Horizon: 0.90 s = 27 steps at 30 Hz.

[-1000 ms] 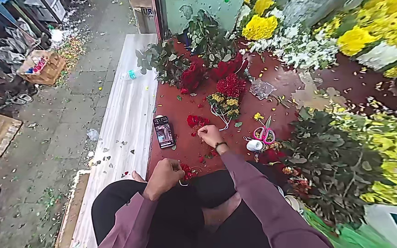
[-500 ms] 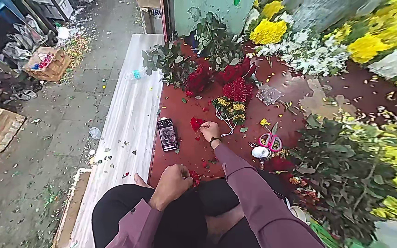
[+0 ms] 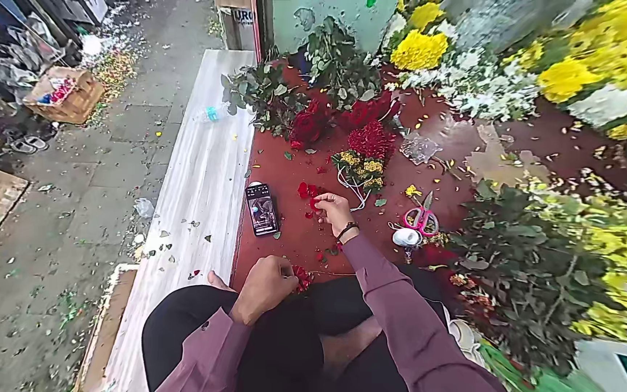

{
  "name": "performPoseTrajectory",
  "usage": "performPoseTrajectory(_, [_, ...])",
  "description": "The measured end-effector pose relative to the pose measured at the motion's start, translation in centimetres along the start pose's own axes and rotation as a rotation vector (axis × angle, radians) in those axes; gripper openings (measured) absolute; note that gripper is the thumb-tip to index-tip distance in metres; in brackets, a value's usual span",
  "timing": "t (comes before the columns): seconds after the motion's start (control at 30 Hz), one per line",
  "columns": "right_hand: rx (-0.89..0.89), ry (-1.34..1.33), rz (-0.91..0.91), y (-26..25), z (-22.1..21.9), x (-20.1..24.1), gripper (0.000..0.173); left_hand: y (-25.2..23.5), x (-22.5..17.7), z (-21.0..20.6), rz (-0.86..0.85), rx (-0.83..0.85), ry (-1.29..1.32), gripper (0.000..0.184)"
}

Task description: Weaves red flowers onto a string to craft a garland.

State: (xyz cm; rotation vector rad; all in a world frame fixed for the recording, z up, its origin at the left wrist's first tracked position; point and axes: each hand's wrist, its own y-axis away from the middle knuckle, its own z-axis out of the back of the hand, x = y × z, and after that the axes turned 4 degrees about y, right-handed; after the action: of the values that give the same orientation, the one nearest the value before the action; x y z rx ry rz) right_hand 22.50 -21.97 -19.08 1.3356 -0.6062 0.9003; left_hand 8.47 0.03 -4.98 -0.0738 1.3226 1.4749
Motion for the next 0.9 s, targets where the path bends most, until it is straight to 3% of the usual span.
performPoseTrajectory(0.33, [0.14, -0.203, 0.161, 9.4, 2.0, 2.4, 0.019, -0.2, 0.6, 0.7, -0.018, -0.053, 0.024, 0.017])
performPoseTrajectory(0.53, [0.182, -0.18, 0.193, 10.8, 2.2, 2.0, 0.026, -0.8, 0.7, 0.2, 0.002, -0.031, -0.011, 0.017])
performPoseTrajectory(0.67, [0.254, -0.139, 0.32, 11.1, 2.0, 2.5, 0.03, -0.7, 0.7, 0.2, 0.017, -0.026, -0.013, 0.017])
performPoseTrajectory(0.9, [0.148, -0.045, 0.469, 12.8, 1.2, 2.5, 0.012, -0.7, 0.8, 0.2, 0.012, -0.081, -0.008, 0.018])
